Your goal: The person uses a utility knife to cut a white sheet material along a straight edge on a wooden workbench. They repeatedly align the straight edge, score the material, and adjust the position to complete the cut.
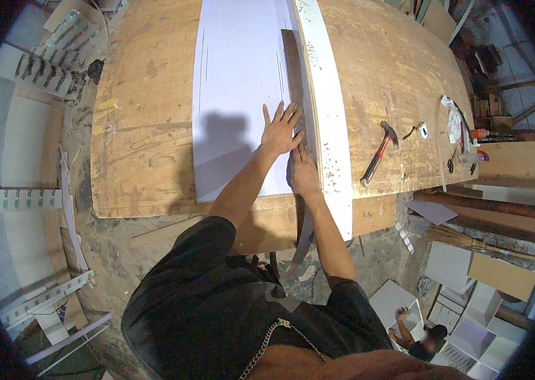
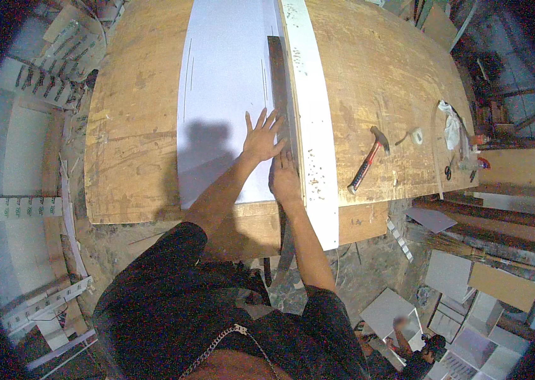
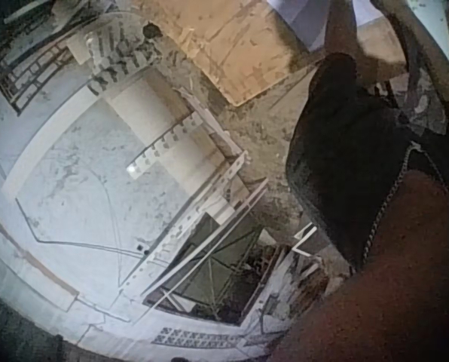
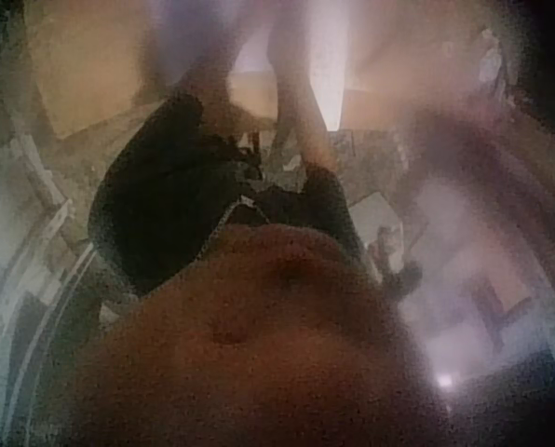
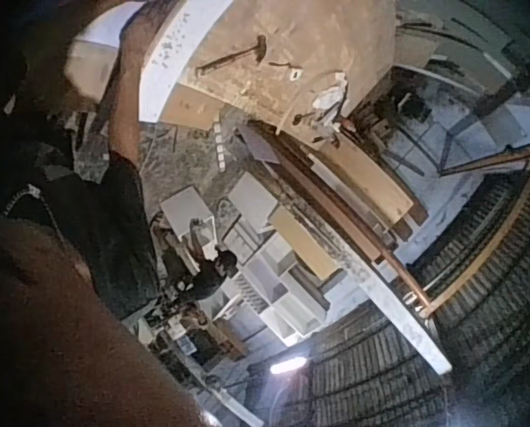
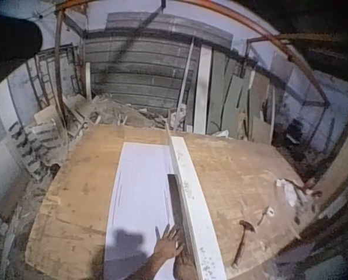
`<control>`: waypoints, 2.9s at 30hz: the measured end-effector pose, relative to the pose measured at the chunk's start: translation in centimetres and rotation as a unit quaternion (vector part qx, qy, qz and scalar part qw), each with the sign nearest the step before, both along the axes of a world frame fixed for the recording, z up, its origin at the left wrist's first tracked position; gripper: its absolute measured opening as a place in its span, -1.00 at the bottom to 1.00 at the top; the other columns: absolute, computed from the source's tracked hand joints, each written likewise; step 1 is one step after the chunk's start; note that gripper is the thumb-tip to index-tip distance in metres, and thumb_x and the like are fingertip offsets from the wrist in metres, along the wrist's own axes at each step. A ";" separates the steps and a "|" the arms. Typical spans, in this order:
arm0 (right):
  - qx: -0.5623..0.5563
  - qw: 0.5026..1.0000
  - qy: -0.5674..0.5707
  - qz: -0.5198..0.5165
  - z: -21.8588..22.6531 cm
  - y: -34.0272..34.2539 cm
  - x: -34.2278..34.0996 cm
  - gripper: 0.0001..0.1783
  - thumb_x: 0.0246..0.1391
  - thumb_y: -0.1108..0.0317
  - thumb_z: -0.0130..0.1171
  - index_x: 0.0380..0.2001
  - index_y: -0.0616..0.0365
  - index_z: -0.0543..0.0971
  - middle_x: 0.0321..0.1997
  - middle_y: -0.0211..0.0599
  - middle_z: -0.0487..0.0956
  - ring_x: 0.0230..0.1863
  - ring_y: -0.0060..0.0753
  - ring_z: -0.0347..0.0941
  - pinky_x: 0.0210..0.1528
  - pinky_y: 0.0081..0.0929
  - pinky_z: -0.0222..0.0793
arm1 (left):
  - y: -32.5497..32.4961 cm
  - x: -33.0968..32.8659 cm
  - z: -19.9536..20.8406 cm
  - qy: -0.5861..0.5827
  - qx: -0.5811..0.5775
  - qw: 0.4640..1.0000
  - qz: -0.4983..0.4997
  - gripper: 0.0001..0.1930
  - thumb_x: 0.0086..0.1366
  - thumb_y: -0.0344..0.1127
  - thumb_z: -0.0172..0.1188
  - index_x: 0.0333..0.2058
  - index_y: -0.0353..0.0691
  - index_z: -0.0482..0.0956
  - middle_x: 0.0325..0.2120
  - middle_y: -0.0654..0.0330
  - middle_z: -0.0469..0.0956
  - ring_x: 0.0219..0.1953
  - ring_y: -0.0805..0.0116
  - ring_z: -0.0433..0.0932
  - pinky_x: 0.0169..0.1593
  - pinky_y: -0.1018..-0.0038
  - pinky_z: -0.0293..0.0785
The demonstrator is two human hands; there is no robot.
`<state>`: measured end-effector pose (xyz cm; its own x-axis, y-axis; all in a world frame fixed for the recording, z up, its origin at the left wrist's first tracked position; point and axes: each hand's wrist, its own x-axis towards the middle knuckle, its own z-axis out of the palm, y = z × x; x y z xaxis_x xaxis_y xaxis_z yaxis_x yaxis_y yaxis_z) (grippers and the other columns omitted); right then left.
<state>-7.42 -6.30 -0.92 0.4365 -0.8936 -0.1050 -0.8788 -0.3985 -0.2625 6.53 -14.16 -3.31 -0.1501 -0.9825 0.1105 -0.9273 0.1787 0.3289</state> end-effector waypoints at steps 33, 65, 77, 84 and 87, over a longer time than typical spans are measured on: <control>-0.056 0.994 -0.083 -0.037 -2.4 1.9 -0.6 -0.31 0.19 0.54 -0.08 0.39 0.33 0.05 0.44 0.23 0.10 0.46 0.17 0.01 0.49 -0.09 -0.10 | -0.2 -1.2 -2.0 0.072 -0.020 0.997 -0.015 -0.17 0.17 0.26 0.04 0.31 -0.12 0.26 0.38 0.08 0.13 0.46 -0.06 -0.08 0.30 -0.48 -0.56; -0.017 0.992 -0.119 -0.048 -2.1 1.1 -0.9 -0.10 -0.18 0.75 -0.02 0.36 0.34 0.11 0.43 0.16 0.12 0.49 0.10 -0.04 0.52 -0.10 -0.14 | -1.1 -1.1 -3.7 0.017 -0.120 0.992 0.019 -0.26 0.19 0.16 0.14 0.29 -0.02 0.28 0.36 0.13 0.16 0.44 0.00 -0.03 0.32 -0.44 -0.45; 0.004 0.998 -0.062 -0.024 -1.0 1.3 -1.1 -0.02 -0.24 0.74 0.05 0.37 0.44 0.02 0.46 0.16 0.07 0.51 0.10 -0.11 0.54 -0.10 -0.22 | -0.8 -1.3 -1.9 -0.024 -0.064 0.997 0.018 -0.27 0.23 0.17 0.09 0.30 -0.03 0.28 0.36 0.12 0.15 0.44 0.01 -0.01 0.32 -0.45 -0.43; -0.006 0.998 -0.055 -0.020 -0.9 1.2 -1.0 -0.06 -0.21 0.74 0.05 0.36 0.44 0.04 0.46 0.17 0.07 0.51 0.11 -0.10 0.54 -0.11 -0.20 | -0.8 -1.1 -1.6 -0.018 -0.079 0.997 0.020 -0.28 0.24 0.17 0.09 0.30 -0.04 0.29 0.36 0.12 0.18 0.43 0.00 0.04 0.32 -0.45 -0.39; -0.003 0.999 -0.035 -0.024 -1.0 1.2 -0.9 -0.09 -0.15 0.71 0.04 0.36 0.44 0.03 0.46 0.17 0.07 0.51 0.11 -0.10 0.54 -0.11 -0.19 | -0.6 -1.0 -1.0 -0.015 -0.068 0.997 0.015 -0.29 0.24 0.16 0.09 0.29 -0.05 0.30 0.36 0.11 0.19 0.42 0.00 0.05 0.32 -0.44 -0.38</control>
